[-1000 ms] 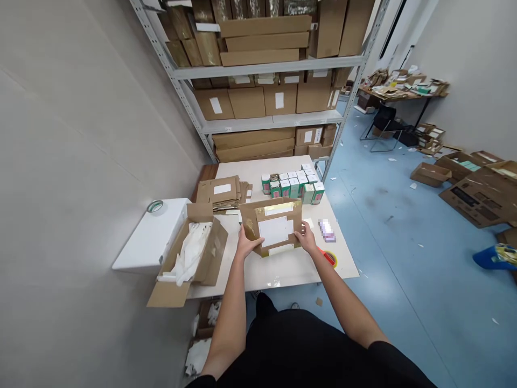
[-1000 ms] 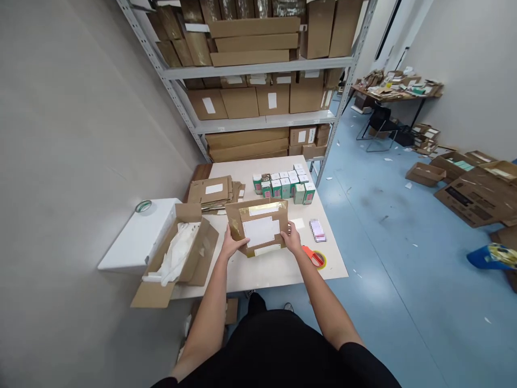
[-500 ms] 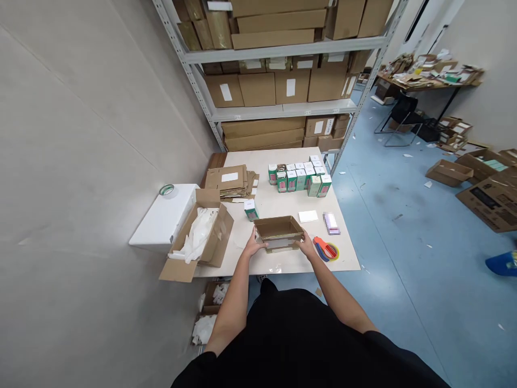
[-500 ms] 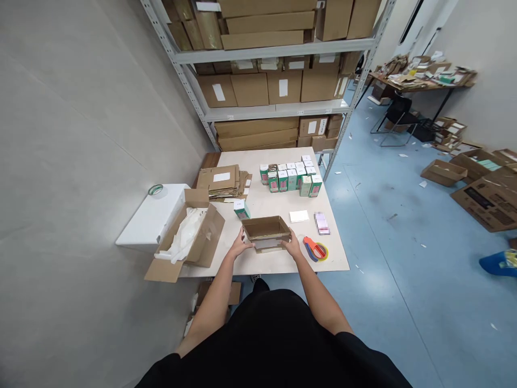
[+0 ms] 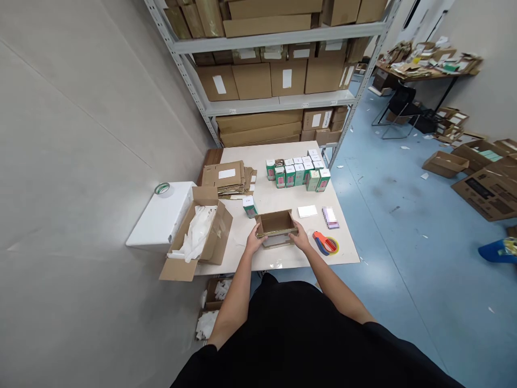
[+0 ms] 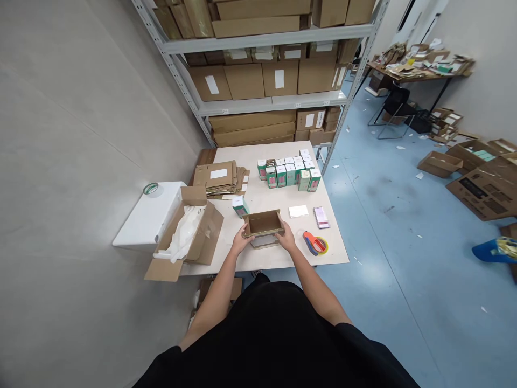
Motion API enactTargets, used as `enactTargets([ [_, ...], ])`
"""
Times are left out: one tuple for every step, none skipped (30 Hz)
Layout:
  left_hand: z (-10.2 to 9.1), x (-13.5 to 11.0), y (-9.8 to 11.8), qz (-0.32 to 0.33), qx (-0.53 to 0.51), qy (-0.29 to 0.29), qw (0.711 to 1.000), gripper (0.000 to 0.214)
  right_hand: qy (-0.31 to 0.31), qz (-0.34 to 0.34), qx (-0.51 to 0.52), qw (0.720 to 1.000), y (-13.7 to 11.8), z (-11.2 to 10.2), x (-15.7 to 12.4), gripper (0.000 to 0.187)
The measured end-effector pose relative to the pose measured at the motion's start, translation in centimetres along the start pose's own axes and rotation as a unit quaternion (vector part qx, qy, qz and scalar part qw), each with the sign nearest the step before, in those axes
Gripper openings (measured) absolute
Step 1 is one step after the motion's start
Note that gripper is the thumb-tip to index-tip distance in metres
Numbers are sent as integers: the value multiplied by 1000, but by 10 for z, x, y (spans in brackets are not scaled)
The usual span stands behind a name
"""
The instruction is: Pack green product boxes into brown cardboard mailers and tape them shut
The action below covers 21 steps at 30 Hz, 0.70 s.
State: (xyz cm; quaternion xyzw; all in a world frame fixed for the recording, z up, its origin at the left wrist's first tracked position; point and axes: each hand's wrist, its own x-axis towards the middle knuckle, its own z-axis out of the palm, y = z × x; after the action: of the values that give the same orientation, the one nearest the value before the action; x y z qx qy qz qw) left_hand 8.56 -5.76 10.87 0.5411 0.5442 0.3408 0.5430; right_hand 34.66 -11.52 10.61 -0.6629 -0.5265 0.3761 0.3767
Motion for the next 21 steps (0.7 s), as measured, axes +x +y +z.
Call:
enactTargets([
  [-1, 0, -2, -5, 5, 0, 1000, 93, -7, 14, -16, 1000, 2, -1, 0, 76],
  [-2, -1, -4, -10, 15, 2, 1000, 88, -16, 29, -33, 999, 5, -3, 0, 73],
  [-3, -1, -6, -15, 29, 4, 999, 84, -28, 42, -49, 998, 7, -5, 0, 70],
  [-5, -1, -7, -19, 42, 2, 999, 80, -43, 49, -63, 996, 9, -6, 0, 68],
  [-7, -1, -7, -21, 53, -2, 998, 77, -57, 50, -74, 994, 11, -7, 0, 67],
  [-9, -2, -7, -24, 60, -8, 998, 75, -70, 47, -80, 993, 12, -8, 1, 66],
  [-12, -2, -7, -26, 65, -12, 997, 73, -80, 42, -81, 993, 14, -9, 2, 65],
  [-15, -2, -6, -28, 68, -17, 997, 70, -86, 35, -78, 993, 15, -9, 3, 64],
  [-17, -2, -4, -28, 70, -22, 997, 66, -87, 29, -71, 993, 16, -8, 3, 63],
  [-19, -2, -3, -28, 74, -25, 997, 62, -84, 24, -61, 994, 17, -7, 4, 61],
  [-20, -3, -1, -26, 81, -25, 996, 58, -78, 22, -50, 995, 18, -6, 4, 58],
  [-20, -4, 0, -24, 91, -21, 995, 55, -68, 22, -39, 997, 19, -4, 4, 56],
  [-19, -6, 1, -24, 105, -11, 994, 55, -55, 28, -31, 998, 19, -2, 3, 53],
  [-16, -8, 1, -26, 121, 4, 992, 59, -39, 41, -26, 998, 20, 1, 3, 52],
  [-12, -10, 2, -28, 138, 23, 990, 66, -20, 59, -26, 998, 21, 3, 2, 51],
  [-8, -12, 3, -31, 157, 45, 986, 76, 2, 81, -31, 996, 21, 6, 1, 52],
  [-3, -14, 4, -34, 178, 67, 981, 86, 24, 102, -38, 994, 22, 8, 0, 54],
  [1, -15, 6, -35, 200, 90, 975, 94, 42, 119, -47, 991, 21, 10, -1, 58],
  [4, -15, 8, -33, 226, 107, 968, 101, 55, 129, -55, 989, 21, 12, -1, 62],
  [6, -15, 12, -31, 254, 116, 960, 105, 63, 132, -64, 987, 20, 14, -1, 66],
  [6, -13, 17, -28, 285, 114, 951, 107, 65, 128, -74, 987, 18, 14, 0, 71],
])
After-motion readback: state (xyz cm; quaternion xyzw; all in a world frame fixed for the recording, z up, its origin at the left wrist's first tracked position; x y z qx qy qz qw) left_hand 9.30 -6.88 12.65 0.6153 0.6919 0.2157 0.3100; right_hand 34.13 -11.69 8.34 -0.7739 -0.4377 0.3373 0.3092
